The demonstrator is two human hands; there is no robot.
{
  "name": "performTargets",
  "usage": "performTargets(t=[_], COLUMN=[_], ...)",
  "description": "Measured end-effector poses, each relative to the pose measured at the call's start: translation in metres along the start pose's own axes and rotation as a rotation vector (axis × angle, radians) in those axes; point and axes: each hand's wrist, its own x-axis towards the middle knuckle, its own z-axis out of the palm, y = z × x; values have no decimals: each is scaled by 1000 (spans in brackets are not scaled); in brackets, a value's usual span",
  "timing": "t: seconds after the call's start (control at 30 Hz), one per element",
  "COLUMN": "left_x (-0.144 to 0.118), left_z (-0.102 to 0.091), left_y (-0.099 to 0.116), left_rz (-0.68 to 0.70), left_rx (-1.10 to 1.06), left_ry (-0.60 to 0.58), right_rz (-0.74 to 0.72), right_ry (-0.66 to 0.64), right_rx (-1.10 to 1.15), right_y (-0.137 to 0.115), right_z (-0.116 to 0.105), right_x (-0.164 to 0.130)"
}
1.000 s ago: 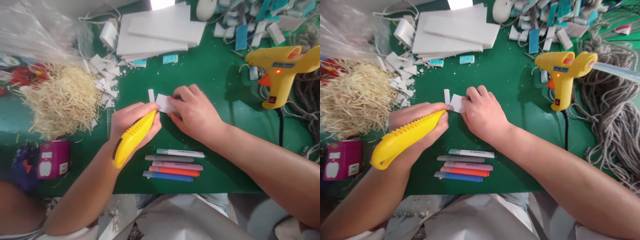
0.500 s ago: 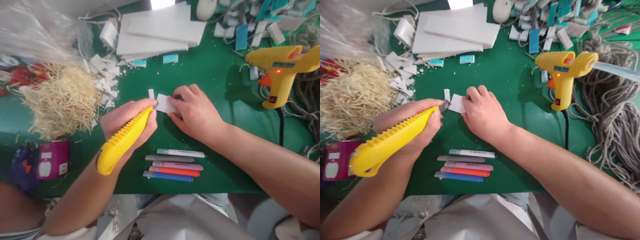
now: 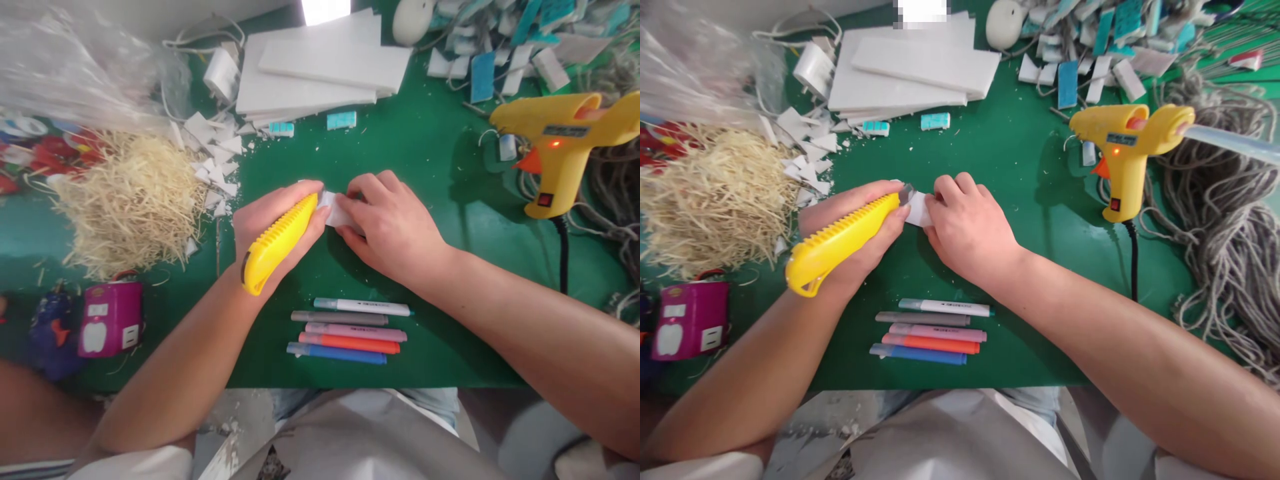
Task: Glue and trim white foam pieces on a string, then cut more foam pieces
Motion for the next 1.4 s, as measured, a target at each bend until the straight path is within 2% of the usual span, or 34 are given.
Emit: performTargets(t=[0.17,0.4,0.57,0.87,1.0,1.23,1.4], left_x=[-1,4,9,9,8,5,5], left_z=[2,3,-1,-6,-9,-12,-13], left_y=[0,-3,2,11,11,16,18], left_rz=[-11,130,178,96,88,14,28], left_rx=[3,59,100,198,179,148,115], left_ry=[-22,-42,-48,-117,-130,-143,-133], right_rz=[23,39,35,37,52,35,39], right_ry=[-36,-47,-35,-45,-60,-13,-24], right_rx=[-24,-25,-15,-5,-11,18,23], right_y=[-3,-6,-5,-5,-7,-4,-4], right_z=[-4,-4,-2,-3,-4,-1,-2], right_x=[2,4,3,4,4,2,3])
